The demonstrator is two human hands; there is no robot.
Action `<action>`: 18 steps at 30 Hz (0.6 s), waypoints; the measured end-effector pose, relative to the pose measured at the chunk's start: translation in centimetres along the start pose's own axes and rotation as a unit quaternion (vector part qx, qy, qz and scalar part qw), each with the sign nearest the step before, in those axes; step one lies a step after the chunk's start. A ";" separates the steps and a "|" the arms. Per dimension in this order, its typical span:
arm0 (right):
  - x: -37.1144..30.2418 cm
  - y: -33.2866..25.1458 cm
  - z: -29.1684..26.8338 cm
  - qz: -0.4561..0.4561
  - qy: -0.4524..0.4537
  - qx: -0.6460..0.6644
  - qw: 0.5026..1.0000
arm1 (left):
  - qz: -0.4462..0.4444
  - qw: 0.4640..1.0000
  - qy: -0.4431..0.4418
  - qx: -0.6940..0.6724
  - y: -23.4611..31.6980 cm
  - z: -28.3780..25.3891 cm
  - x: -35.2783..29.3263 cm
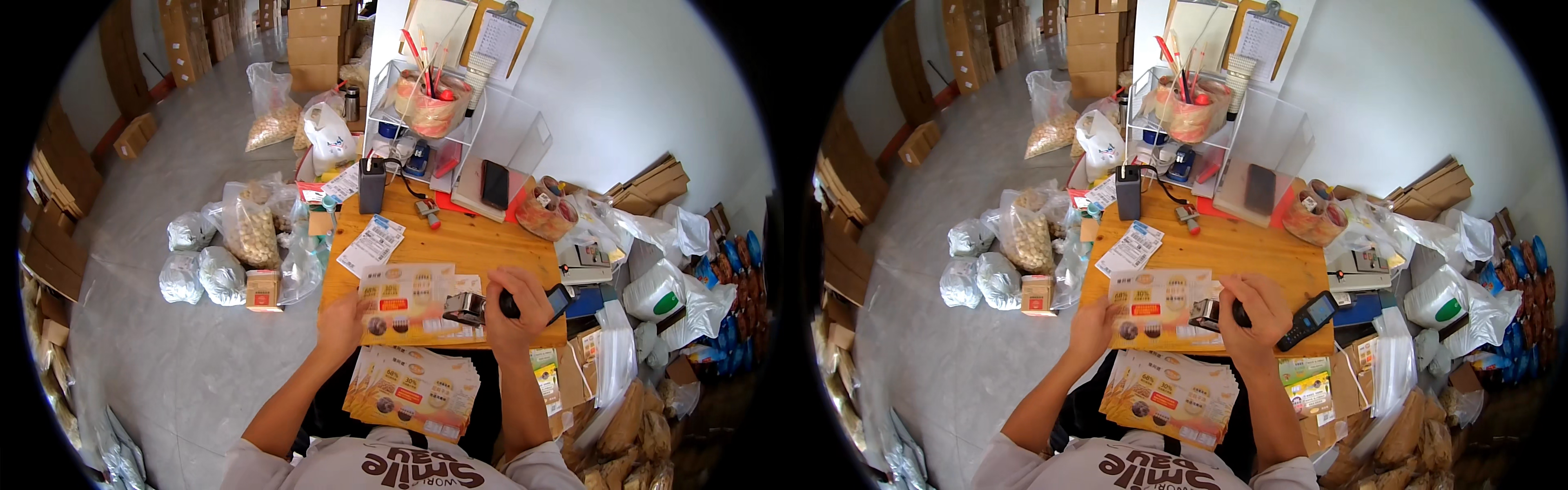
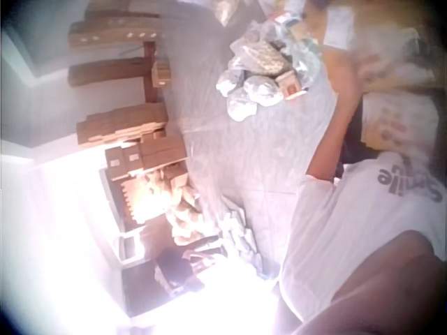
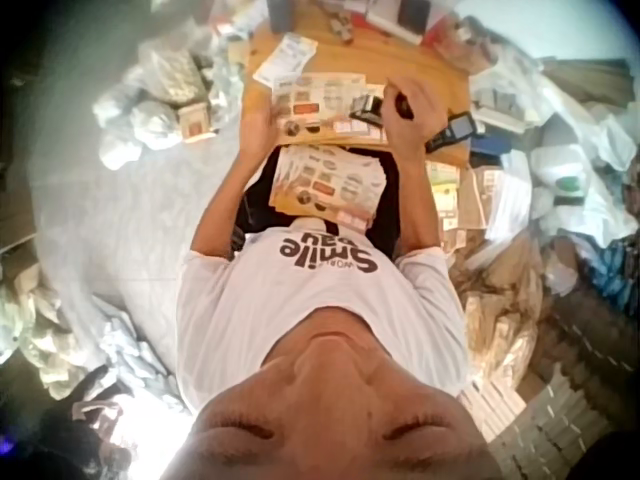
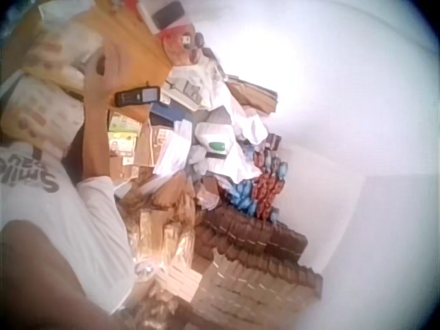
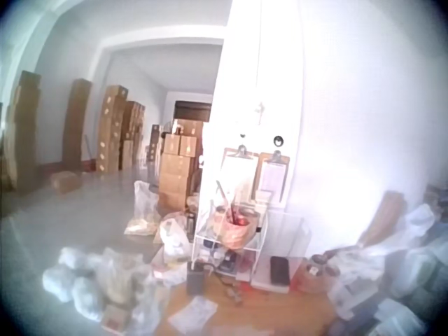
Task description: The person stamps a stack of food labels with a hand stamp, then picks up a package and places it into a shipping bag.
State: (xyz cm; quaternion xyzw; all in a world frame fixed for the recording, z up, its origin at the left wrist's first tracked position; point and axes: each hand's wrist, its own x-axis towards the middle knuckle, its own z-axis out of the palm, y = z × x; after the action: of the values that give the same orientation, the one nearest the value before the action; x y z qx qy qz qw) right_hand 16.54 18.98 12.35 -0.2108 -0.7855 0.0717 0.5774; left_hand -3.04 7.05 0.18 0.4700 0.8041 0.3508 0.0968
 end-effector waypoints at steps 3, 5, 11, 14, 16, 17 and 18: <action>-0.1 0.9 1.1 -0.019 -0.007 -0.003 1.000 | 0.002 0.988 -0.072 -0.137 -2.2 0.2 -2.9; -0.5 1.9 2.6 -0.039 -0.009 -0.001 0.999 | -0.047 0.948 -0.199 -0.244 -2.2 0.1 -4.9; -2.0 3.9 7.9 -0.029 -0.056 0.035 0.997 | -0.026 0.982 -0.184 0.040 0.3 -3.2 -4.3; -3.0 4.9 10.3 -0.041 -0.091 0.045 0.994 | -0.007 0.998 -0.065 0.013 -0.7 -2.3 -1.4; -4.1 5.1 11.3 -0.007 -0.123 0.050 0.991 | -0.046 0.996 -0.079 0.019 -0.8 -1.3 0.7; -4.5 5.0 11.6 0.009 -0.113 0.062 0.992 | -0.050 0.995 -0.084 0.020 -0.6 -0.8 1.3; -5.0 5.0 11.9 0.025 -0.103 0.074 0.992 | -0.076 0.991 -0.113 0.007 -0.4 -0.3 1.8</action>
State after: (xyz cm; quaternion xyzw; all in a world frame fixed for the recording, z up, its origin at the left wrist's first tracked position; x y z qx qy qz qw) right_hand 7.82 22.96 2.38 -0.1781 -0.8277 0.1655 0.5058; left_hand -4.40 8.31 0.47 0.4446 0.8241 0.2812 0.2100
